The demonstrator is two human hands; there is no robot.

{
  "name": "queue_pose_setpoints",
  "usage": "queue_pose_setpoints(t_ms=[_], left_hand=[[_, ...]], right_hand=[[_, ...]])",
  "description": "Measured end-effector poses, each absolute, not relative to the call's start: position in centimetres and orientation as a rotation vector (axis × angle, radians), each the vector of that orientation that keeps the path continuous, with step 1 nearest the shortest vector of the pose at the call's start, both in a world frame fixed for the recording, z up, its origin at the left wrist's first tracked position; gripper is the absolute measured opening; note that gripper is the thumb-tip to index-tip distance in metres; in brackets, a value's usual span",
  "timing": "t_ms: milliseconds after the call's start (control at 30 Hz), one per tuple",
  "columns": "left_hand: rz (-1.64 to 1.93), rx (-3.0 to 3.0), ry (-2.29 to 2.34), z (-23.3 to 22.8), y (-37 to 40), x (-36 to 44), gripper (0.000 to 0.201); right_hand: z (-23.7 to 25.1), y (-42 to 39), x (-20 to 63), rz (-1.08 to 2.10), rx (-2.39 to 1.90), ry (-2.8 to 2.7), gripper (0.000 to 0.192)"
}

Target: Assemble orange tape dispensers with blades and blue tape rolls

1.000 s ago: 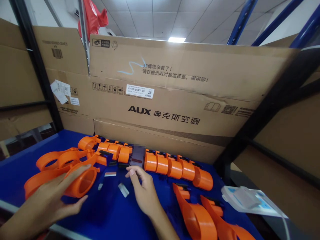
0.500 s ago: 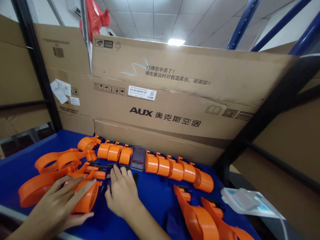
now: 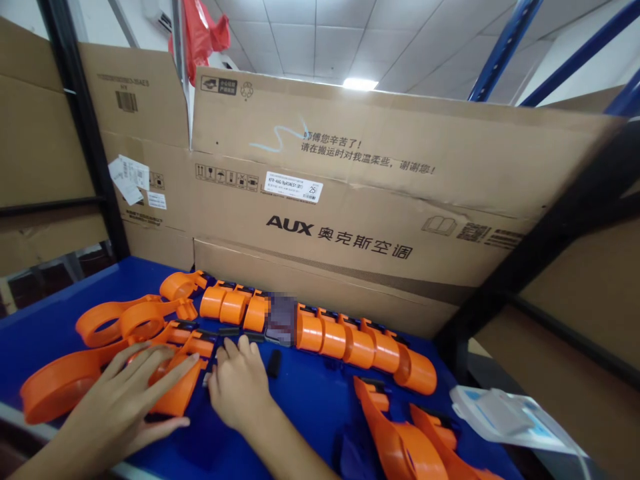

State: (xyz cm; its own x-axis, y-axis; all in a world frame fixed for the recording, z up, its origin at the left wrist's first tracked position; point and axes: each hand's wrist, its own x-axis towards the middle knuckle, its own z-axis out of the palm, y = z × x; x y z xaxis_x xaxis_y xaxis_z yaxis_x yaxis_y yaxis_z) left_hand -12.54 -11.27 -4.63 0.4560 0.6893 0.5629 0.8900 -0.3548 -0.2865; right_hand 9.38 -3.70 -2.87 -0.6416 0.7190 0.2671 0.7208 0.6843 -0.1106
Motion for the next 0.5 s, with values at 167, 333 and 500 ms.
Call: queue_pose_setpoints(t_ms=[167, 333, 500], left_hand=[[-0.519, -2.186, -1.369, -5.0, -10.6, -13.1, 0.065], [-0.585, -2.219, -1.347, -5.0, -10.4, -13.0, 0.068], [-0.603, -2.232, -1.325, -3.7, -11.2, -13.4, 0.079]], right_hand=[[-2.8, -4.0, 10.6, -0.024, -1.175, -2.65, 0.023], [-2.3, -3.5, 11.4, -0.099, -1.197, -2.656, 0.021], [-2.0, -2.8, 9.9, -0.138, -1.095, -2.623, 0.028]])
